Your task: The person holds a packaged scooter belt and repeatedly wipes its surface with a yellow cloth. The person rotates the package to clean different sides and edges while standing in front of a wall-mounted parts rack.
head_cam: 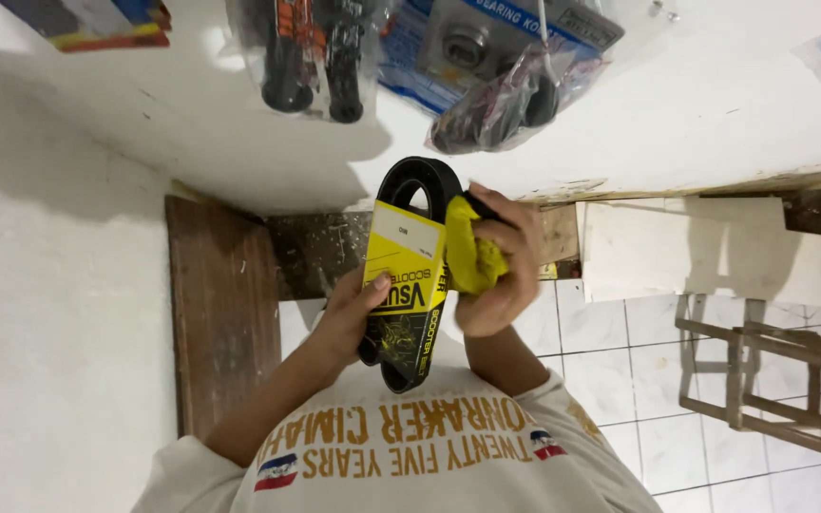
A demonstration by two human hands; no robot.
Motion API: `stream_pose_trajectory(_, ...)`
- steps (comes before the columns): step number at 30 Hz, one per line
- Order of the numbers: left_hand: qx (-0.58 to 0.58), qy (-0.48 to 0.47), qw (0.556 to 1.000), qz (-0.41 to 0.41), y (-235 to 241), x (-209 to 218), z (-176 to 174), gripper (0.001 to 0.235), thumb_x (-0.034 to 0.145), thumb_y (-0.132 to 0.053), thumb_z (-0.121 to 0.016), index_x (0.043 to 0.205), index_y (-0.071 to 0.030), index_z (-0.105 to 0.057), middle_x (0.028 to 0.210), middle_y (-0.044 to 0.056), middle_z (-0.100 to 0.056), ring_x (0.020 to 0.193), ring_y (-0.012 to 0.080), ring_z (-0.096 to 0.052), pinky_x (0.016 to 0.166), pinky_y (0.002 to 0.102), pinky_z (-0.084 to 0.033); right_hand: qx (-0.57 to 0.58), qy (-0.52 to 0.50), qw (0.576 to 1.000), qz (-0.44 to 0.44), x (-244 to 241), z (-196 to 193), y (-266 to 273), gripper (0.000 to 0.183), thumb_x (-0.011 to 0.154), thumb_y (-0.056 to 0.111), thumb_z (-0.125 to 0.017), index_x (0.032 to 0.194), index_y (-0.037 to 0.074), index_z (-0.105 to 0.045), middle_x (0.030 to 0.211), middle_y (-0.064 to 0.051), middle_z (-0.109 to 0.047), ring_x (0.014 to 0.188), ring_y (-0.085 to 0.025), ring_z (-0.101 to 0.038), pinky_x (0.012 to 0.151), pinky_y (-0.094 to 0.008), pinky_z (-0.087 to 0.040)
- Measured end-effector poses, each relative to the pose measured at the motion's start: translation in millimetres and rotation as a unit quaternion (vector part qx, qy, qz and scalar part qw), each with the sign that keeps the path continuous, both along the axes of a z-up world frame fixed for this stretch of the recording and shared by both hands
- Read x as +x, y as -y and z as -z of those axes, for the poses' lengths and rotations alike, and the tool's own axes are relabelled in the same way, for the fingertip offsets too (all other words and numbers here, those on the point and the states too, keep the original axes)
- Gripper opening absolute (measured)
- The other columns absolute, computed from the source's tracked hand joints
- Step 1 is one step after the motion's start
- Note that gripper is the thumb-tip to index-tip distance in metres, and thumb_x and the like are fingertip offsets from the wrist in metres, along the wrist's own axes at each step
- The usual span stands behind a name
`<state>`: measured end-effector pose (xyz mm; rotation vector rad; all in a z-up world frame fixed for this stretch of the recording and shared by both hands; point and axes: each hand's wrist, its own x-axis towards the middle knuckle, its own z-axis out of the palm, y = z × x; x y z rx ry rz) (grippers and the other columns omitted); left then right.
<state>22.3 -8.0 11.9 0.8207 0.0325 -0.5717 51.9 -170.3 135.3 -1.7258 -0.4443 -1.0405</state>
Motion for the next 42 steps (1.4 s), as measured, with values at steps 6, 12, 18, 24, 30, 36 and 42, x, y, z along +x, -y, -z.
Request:
stream_pose_trajectory(6,-0.007,0.007,0.999,-0.035,-18.2,16.6,-21.4,0.06,0.095,-0.043,-0.068,0.131,0.004,-0.057,0.11,0.011,-0.072,0.093,0.0178,-0.07,0.079,0.032,-0.058,-0.074,0.019,0.997,-0.032,-4.3,17.4,-13.9,0.026,0.1,0.019,-0.062,0.114,-0.002,-0.06,0.129,-0.027,-0.048,0.115,-0.045,-0.05,0.104,-0.048,-0.045)
stream_pose_trajectory(12,-0.075,-0.026,0.994,-0.071,-32.3,28.8,-32.1,0.057,0.096,-0.042,-0.066,0.128,0.003,-0.057,0.111,0.013,-0.073,0.095,0.0206,-0.071,0.083,0.034,-0.059,-0.078,0.138,0.951,-0.266,-4.0,56.2,-17.5,0.019,0.086,0.021,-0.071,0.093,0.004,-0.076,0.105,-0.012,-0.072,0.084,-0.024,-0.064,0.07,-0.037,-0.05)
stream_pose_trajectory(18,0.041,-0.053,0.997,0.025,-23.2,10.1,-9.1,0.054,0.096,-0.04,-0.065,0.127,0.004,-0.061,0.106,0.013,-0.073,0.09,0.0186,-0.071,0.078,0.032,-0.058,-0.016,0.056,0.995,-0.078,33.0,27.8,6.7,0.03,0.096,0.034,-0.064,0.096,0.004,-0.067,0.112,-0.012,-0.067,0.091,-0.023,-0.062,0.078,-0.038,-0.051)
stream_pose_trajectory(24,-0.099,-0.026,0.994,-0.028,-22.5,20.1,-29.8,0.053,0.101,-0.041,-0.064,0.125,0.006,-0.062,0.106,0.014,-0.073,0.09,0.0192,-0.071,0.079,0.032,-0.058,0.109,0.312,0.902,-0.278,13.4,68.1,-44.8,0.042,0.094,0.047,-0.063,0.081,0.008,-0.068,0.097,-0.014,-0.074,0.071,-0.017,-0.061,0.06,-0.033,-0.049)
stream_pose_trajectory(30,-0.014,0.017,1.0,0.01,-20.5,8.9,-41.0,0.054,0.097,-0.039,-0.065,0.127,0.005,-0.061,0.111,0.013,-0.074,0.097,0.019,-0.071,0.083,0.031,-0.058,0.019,0.25,0.94,-0.233,17.2,48.3,-8.7,0.042,0.1,0.048,-0.053,0.086,0.01,-0.063,0.105,-0.01,-0.067,0.074,-0.02,-0.057,0.063,-0.04,-0.047)
stream_pose_trajectory(36,0.013,0.025,1.0,0.011,-13.5,-3.7,-25.4,0.058,0.096,-0.038,-0.069,0.134,0.004,-0.057,0.113,0.011,-0.071,0.097,0.0154,-0.068,0.081,0.029,-0.056,0.069,0.218,0.961,-0.155,24.1,38.3,-1.6,0.03,0.094,0.036,-0.062,0.088,0.007,-0.062,0.102,-0.012,-0.064,0.074,-0.021,-0.056,0.058,-0.034,-0.045)
stream_pose_trajectory(42,-0.105,0.013,0.993,-0.054,-21.5,0.9,-13.6,0.052,0.102,-0.037,-0.066,0.128,0.007,-0.058,0.11,0.016,-0.072,0.093,0.0204,-0.07,0.08,0.033,-0.058,-0.005,0.229,0.914,-0.335,-15.8,69.2,-17.1,0.012,0.09,0.02,-0.07,0.09,0.008,-0.071,0.094,-0.007,-0.072,0.074,-0.023,-0.063,0.063,-0.04,-0.055)
